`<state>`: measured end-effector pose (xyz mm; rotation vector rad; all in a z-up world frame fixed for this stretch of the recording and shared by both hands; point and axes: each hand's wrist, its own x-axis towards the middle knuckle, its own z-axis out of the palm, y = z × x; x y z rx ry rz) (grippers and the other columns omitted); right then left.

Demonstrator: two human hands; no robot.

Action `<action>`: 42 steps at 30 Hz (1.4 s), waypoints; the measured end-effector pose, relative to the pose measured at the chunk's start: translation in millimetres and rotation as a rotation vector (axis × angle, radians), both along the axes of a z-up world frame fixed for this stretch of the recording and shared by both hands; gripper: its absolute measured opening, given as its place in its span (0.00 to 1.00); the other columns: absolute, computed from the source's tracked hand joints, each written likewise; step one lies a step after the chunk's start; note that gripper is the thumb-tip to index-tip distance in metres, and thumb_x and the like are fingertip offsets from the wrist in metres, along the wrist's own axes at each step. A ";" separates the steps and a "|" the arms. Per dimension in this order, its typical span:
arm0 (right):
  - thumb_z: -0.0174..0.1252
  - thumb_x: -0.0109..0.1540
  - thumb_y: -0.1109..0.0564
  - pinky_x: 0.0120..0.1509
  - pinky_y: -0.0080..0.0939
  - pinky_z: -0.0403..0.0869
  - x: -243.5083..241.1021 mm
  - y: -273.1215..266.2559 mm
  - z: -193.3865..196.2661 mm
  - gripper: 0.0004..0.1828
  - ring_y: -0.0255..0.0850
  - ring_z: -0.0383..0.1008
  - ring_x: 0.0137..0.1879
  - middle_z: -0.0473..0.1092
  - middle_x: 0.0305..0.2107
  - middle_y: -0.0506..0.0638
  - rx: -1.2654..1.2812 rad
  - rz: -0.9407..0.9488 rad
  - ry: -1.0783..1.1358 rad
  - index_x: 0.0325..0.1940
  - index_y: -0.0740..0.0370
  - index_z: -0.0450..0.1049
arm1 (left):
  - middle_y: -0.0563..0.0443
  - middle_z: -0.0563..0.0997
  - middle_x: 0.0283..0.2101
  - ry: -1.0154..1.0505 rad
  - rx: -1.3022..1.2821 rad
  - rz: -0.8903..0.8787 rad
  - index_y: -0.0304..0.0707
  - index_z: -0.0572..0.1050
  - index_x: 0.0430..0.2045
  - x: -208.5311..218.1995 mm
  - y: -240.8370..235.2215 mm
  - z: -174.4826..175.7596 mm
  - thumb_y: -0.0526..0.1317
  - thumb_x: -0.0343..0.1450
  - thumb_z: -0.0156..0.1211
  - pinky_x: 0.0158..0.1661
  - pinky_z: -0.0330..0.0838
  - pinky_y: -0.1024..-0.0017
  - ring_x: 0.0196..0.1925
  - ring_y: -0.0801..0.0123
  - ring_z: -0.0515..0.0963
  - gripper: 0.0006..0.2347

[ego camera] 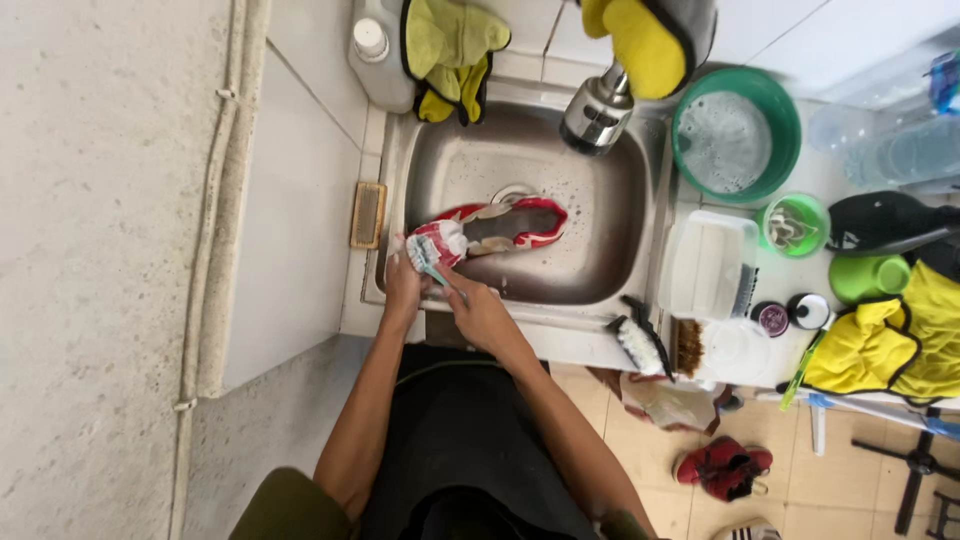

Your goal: The person scrubs a red and white sneaker in a sink using a toothbrush and a larger brush. They rinse the shoe under running water and continue scrubbing different parts of the shoe, including the sole and laces.

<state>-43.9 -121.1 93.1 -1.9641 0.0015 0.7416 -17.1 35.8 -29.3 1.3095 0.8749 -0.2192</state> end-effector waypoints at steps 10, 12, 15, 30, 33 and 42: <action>0.49 0.79 0.49 0.15 0.25 0.58 43.9 -50.0 -31.0 0.26 0.30 0.54 0.15 0.53 0.17 0.40 0.274 -0.408 0.333 0.83 0.35 0.68 | 0.29 0.60 0.78 -0.743 0.281 -0.677 0.35 0.64 0.62 42.4 -15.7 28.5 0.57 0.65 0.85 0.78 0.55 0.40 0.80 0.34 0.62 0.40; 0.55 0.77 0.51 0.13 0.29 0.59 45.8 -55.9 -39.4 0.24 0.33 0.61 0.13 0.60 0.12 0.48 0.266 -0.388 0.245 0.78 0.37 0.74 | 0.30 0.63 0.80 -0.667 0.272 -0.721 0.36 0.46 0.74 66.4 -30.1 38.6 0.44 0.65 0.84 0.71 0.72 0.40 0.75 0.30 0.71 0.50; 0.50 0.78 0.52 0.86 0.78 0.48 52.9 -63.5 -44.5 0.26 0.69 0.63 0.80 0.70 0.72 0.67 0.073 -0.081 -0.205 0.81 0.56 0.69 | 0.31 0.86 0.40 -0.587 0.350 -0.560 0.29 0.74 0.42 73.2 -59.7 40.0 0.40 0.70 0.73 0.42 0.77 0.44 0.44 0.43 0.86 0.15; 0.50 0.76 0.46 0.80 0.69 0.69 68.8 -122.2 -18.5 0.24 0.56 0.75 0.74 0.77 0.66 0.53 -0.265 0.066 -0.204 0.77 0.43 0.75 | 0.29 0.82 0.22 -0.700 0.759 -0.856 0.28 0.81 0.15 64.4 -95.9 40.4 0.39 0.67 0.66 0.32 0.78 0.47 0.28 0.35 0.83 0.12; 0.52 0.77 0.49 0.81 0.72 0.66 57.6 -124.9 -0.3 0.25 0.66 0.70 0.75 0.74 0.67 0.65 0.004 0.049 -0.297 0.78 0.54 0.73 | 0.44 0.77 0.17 -0.349 0.600 -0.790 0.30 0.78 0.16 69.6 -103.1 35.6 0.39 0.67 0.62 0.30 0.71 0.61 0.24 0.63 0.75 0.10; 0.45 0.77 0.45 0.79 0.71 0.69 77.3 -160.4 -11.1 0.30 0.65 0.71 0.76 0.73 0.71 0.63 -0.278 -0.284 -0.165 0.84 0.47 0.67 | 0.35 0.85 0.36 -0.271 0.275 -0.423 0.32 0.80 0.30 41.7 -109.3 72.6 0.50 0.72 0.74 0.57 0.72 0.45 0.47 0.48 0.82 0.17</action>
